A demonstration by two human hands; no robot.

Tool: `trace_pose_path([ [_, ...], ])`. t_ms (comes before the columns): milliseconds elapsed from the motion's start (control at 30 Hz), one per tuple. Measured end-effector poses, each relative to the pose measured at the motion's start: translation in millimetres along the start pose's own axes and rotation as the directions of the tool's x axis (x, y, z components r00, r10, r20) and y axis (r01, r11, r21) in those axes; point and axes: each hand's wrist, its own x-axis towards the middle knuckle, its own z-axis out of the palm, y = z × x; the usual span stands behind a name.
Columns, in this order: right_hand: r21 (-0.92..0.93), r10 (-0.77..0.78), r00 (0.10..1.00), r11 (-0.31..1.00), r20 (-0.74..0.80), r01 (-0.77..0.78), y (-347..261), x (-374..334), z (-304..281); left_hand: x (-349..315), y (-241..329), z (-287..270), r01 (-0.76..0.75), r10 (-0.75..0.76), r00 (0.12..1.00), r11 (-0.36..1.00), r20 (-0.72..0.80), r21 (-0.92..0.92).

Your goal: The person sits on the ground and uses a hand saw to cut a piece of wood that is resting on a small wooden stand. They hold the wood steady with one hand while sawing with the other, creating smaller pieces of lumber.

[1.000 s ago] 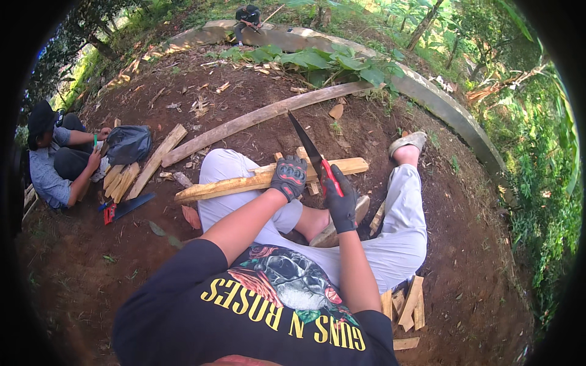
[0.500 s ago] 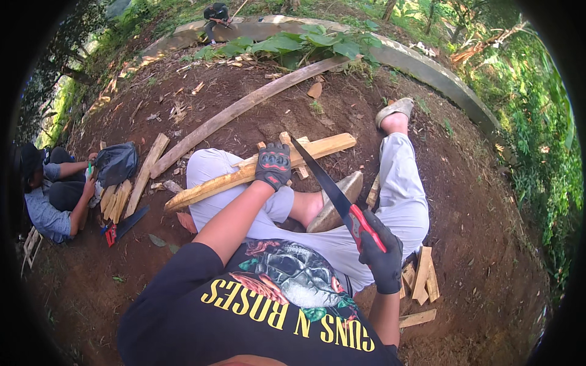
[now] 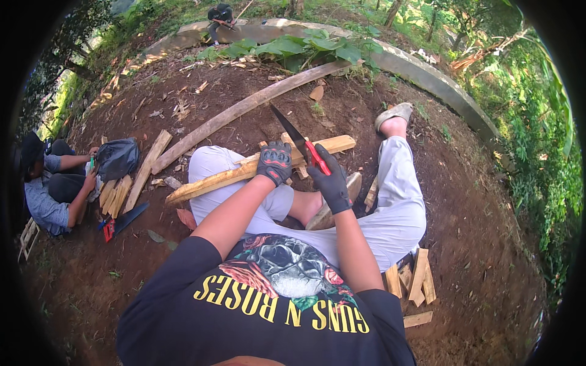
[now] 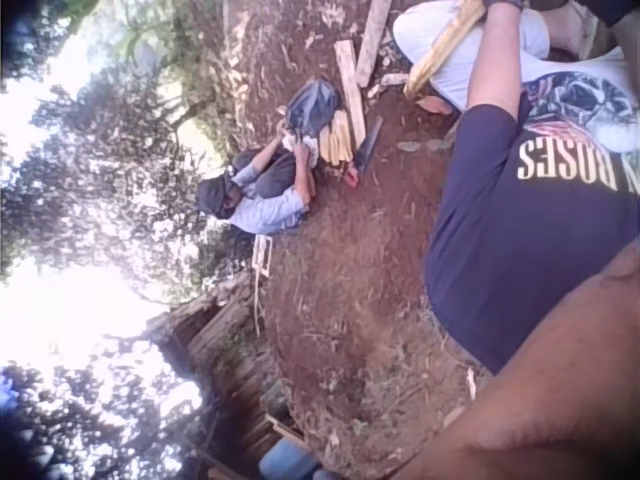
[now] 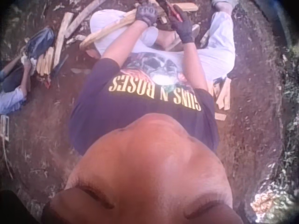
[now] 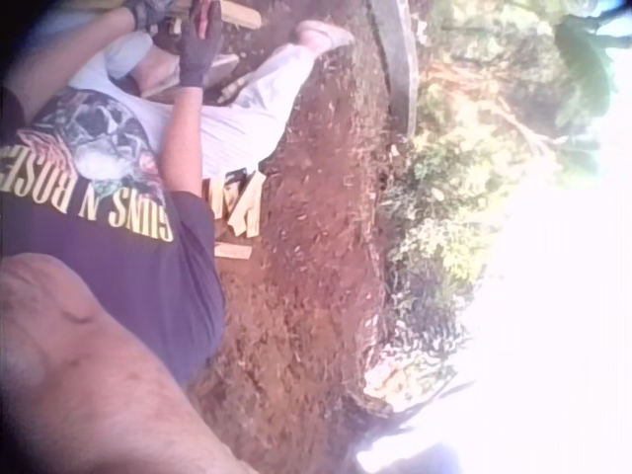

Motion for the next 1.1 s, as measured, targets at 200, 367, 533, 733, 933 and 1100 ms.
trace_pose_path([
  [200,0.515,0.188,0.976,0.829,0.109,-0.218,-12.3,-23.3,-21.6,-3.8,0.7,3.4,-0.014,0.016,0.999,0.999,-0.036,0.031],
  [367,0.21,0.179,0.983,0.964,-0.05,-0.165,-2.8,-22.4,-3.2,-5.6,2.9,-4.6,-0.007,0.008,0.999,1.0,-0.032,0.027],
  [533,0.108,0.224,0.966,0.972,-0.131,-0.211,-9.9,-14.9,4.1,-1.6,0.4,-4.2,0.036,-0.035,0.999,0.999,0.036,-0.015],
  [733,-0.005,0.145,0.977,0.989,-0.16,-0.147,2.5,-15.9,0.6,-5.4,2.4,-5.3,0.013,-0.013,1.0,1.0,-0.024,0.004],
  [933,0.137,0.163,0.986,0.978,-0.016,-0.16,13.9,-12.7,-5.5,-3.7,0.7,3.1,0.022,-0.022,0.999,0.999,-0.026,-0.025],
  [1100,0.251,0.243,0.967,0.934,0.075,-0.254,7.3,-10.4,-11.9,-2.6,-0.3,6.9,0.005,-0.007,0.999,0.999,-0.05,-0.04],
])
